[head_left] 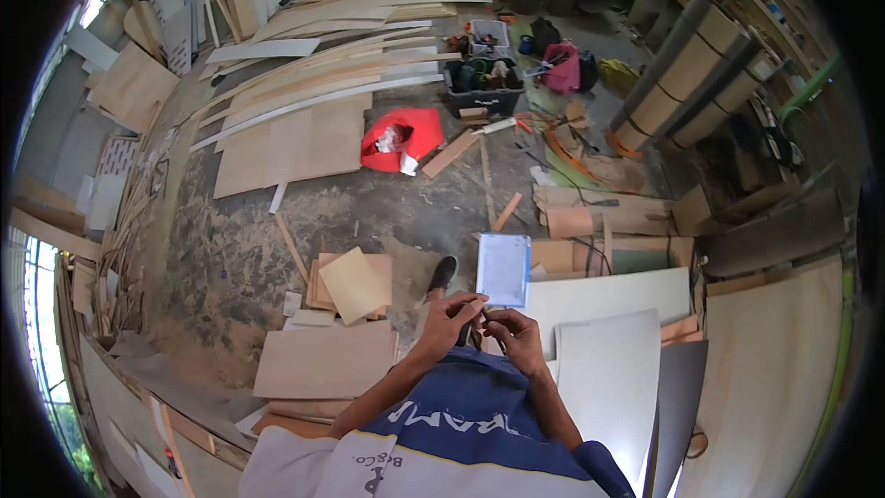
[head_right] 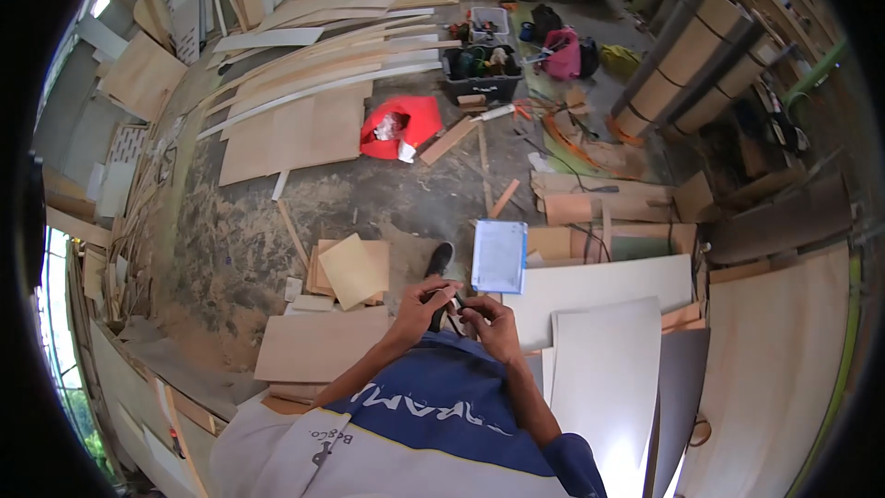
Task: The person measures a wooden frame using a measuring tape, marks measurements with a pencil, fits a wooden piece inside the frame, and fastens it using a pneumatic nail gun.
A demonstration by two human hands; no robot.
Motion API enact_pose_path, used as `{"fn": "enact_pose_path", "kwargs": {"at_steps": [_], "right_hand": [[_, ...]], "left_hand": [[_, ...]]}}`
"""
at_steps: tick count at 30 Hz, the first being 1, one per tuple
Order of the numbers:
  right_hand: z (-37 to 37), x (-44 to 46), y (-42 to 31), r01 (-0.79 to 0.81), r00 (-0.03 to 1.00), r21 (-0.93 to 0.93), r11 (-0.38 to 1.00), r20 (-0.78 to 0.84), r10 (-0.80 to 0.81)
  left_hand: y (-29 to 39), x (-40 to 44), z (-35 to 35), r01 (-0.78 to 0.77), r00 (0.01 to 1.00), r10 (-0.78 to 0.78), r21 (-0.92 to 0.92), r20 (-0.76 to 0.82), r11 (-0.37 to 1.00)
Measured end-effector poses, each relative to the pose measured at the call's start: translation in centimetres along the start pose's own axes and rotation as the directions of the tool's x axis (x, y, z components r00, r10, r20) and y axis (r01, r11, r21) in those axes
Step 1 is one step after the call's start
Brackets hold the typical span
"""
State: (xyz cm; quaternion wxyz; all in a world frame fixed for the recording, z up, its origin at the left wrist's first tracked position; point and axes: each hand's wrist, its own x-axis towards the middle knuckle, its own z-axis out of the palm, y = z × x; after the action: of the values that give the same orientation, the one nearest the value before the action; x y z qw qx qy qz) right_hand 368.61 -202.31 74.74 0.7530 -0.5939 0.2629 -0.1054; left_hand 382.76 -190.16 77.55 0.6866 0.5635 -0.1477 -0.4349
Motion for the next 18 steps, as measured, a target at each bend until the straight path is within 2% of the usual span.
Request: {"fn": "enact_pose_path", "kwargs": {"at_steps": [4,6,10,15,18], "right_hand": [[1.8,7.0,-2.9,-0.024,1.000,-0.063,0.998,-0.002,0.024],[2.5,10.3,-5.1,-0.116,0.993,-0.076,0.990,-0.009,0.116],[2.6,15.7,-8.3,-0.061,0.997,-0.108,0.992,-0.050,0.056],[1.8,19.3,-8.7,0.016,0.982,-0.156,0.988,-0.182,-0.044],[1.4,19.7,-8.9,-0.048,0.968,-0.158,0.986,-0.249,0.008]], "left_hand": [[3.0,6.7,-3.2,0.012,1.000,-0.012,-0.017,-0.013,1.000],[5.1,10.2,-4.3,0.027,0.996,-0.035,-0.098,-0.079,0.995],[8.0,16.9,-6.2,0.041,0.999,-0.040,-0.174,0.014,0.984],[10.8,22.7,-5.8,0.103,0.991,-0.088,-0.159,0.099,0.982],[11.6,24.9,-5.2,0.100,0.986,-0.081,-0.130,0.144,0.986]]}}
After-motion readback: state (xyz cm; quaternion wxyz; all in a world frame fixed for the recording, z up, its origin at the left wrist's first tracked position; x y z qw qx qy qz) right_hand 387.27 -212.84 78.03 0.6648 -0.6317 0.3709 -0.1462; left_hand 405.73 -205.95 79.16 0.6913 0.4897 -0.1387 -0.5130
